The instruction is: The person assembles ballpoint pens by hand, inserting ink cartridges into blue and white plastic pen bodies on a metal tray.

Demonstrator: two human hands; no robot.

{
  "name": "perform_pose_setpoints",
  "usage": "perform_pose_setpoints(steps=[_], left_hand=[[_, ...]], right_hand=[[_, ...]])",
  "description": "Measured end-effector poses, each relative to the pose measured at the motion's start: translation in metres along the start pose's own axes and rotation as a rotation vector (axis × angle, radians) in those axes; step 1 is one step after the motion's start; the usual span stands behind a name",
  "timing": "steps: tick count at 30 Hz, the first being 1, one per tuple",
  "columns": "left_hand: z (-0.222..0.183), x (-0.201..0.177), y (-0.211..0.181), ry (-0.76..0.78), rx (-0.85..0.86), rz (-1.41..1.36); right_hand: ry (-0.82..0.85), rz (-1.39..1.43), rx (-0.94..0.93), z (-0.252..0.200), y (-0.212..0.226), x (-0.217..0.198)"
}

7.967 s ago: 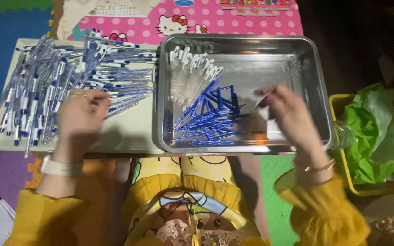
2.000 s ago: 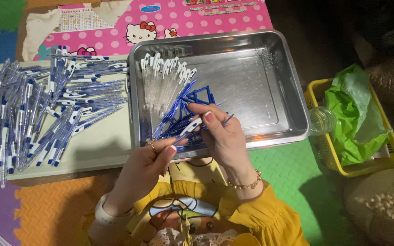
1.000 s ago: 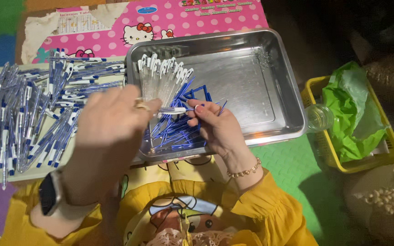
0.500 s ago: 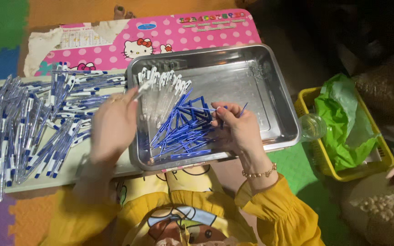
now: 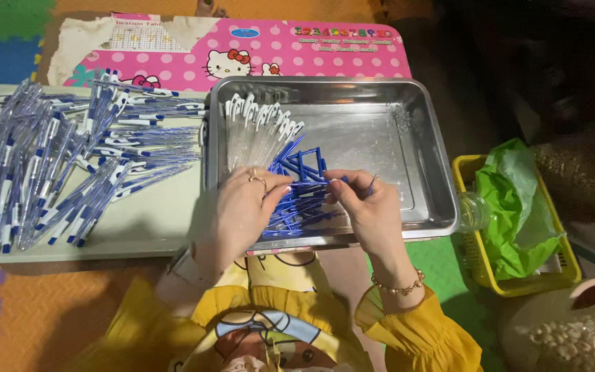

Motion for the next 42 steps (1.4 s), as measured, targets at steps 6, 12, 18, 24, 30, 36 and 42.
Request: perform_pose_setpoints(steps=[6,12,18,24,30,36,42], left_hand=[[-0.022,-0.015,0.023,-0.028,-0.031,0.143],[-0.035,-0.028,0.033,-0.084,-0.029,0.335],[-0.042,-0.041,-0.013,-0.168,0.171,0.28],[-0.052,-0.048,0.021,-0.239,0.173,0.439],[-0.037,-0.007,-0.01,0.124,-0.217,-0.076],[-0.039,-0.006,-0.026,0.123,-0.196,-0.148],[-0.057,-0.043,-0.006,-0.058,-0.127,-0.05]], right_hand=[[0.056,-0.096,-0.089,0.009,-0.01,-0.014],[0.24,-0.511,-0.283,0.006,0.002,0.018],[0.354,-1.074,-0.259,-0.002,-0.023,0.049],[0.454,-1.102,-0.191,-0.003,-0.019,0.044],[0.307,-0.785,-0.55,-0.017,-0.004,0.055],[0.396,-1.014,-0.322,-0.002,-0.019,0.022],[-0.053,-1.605,-0.365,0.098,-0.01,-0.086]])
Point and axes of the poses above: each hand's wrist, its own z-axis towards the middle knuckle, its own x-axis out of the palm, y = z × x, the point moved 7 cm from there along z, towards the middle knuckle, and after that the axes turned 5 degrees about -x, right-handed, at the moved point
